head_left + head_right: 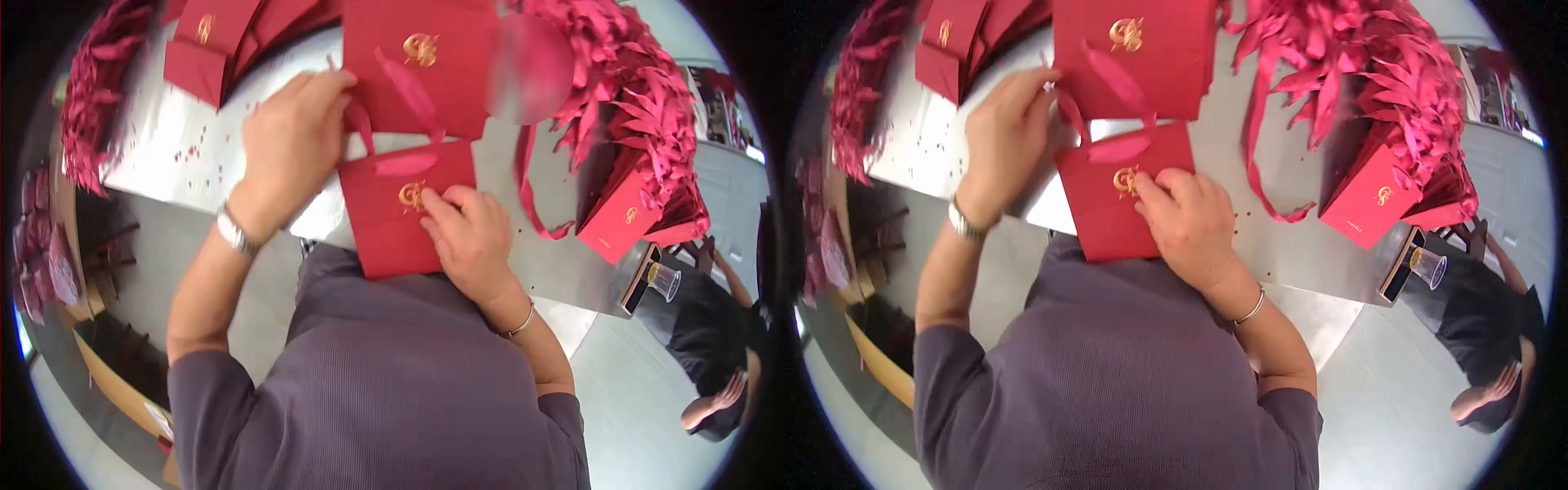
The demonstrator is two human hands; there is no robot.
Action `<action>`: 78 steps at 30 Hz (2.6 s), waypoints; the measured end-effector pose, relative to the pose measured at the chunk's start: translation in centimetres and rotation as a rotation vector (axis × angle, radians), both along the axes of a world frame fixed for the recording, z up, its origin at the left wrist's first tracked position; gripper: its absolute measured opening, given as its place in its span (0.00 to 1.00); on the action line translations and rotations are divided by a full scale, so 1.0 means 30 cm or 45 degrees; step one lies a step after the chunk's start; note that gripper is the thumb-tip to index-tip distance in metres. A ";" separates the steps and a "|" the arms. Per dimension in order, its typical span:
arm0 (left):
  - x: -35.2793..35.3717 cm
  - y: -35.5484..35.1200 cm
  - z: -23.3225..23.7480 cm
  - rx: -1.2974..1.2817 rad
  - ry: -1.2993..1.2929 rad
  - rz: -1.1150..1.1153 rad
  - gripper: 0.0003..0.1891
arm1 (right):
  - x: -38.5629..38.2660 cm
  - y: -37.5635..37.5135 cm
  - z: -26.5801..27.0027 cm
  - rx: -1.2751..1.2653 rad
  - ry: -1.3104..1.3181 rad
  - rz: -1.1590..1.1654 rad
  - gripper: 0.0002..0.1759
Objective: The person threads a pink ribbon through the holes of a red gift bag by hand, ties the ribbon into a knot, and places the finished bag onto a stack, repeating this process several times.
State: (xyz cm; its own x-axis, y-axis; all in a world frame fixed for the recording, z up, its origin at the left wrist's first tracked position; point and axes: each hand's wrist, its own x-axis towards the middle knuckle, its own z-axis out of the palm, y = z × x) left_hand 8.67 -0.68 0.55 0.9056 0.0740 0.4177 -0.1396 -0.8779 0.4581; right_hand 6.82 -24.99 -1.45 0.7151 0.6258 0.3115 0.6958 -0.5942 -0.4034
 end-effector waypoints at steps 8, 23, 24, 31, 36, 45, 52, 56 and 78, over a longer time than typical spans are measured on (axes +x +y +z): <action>-0.025 -0.184 0.062 0.272 0.273 -0.398 0.08 | -0.017 -0.022 -0.005 0.091 -0.067 -0.021 0.17; -0.052 -0.031 0.410 -0.349 0.184 -0.471 0.12 | 0.135 -0.260 0.132 0.004 -0.141 -0.574 0.03; -0.052 -0.004 0.364 -0.446 0.108 -0.581 0.12 | 0.107 -0.295 0.158 -0.026 -0.138 -0.565 0.03; -0.027 0.085 0.005 -0.009 0.014 -0.711 0.15 | 0.029 -0.386 0.154 -0.159 0.029 -0.464 0.13; -0.063 0.163 0.005 -0.143 -0.047 -0.236 0.19 | 0.105 -0.215 0.095 -0.023 0.081 -0.308 0.18; -0.101 -0.084 0.044 -0.001 0.141 -0.217 0.13 | 0.174 -0.112 0.025 -0.025 0.135 -0.434 0.09; -0.049 -0.103 0.045 -0.180 0.324 -0.073 0.15 | 0.136 -0.027 0.103 0.442 0.530 -0.511 0.07; -0.023 -0.124 0.060 -0.317 0.390 -0.119 0.13 | 0.145 0.081 0.086 0.374 0.256 -0.197 0.05; -0.028 -0.152 0.023 -0.590 0.406 -0.183 0.10 | 0.179 0.150 0.104 0.321 0.242 -0.154 0.03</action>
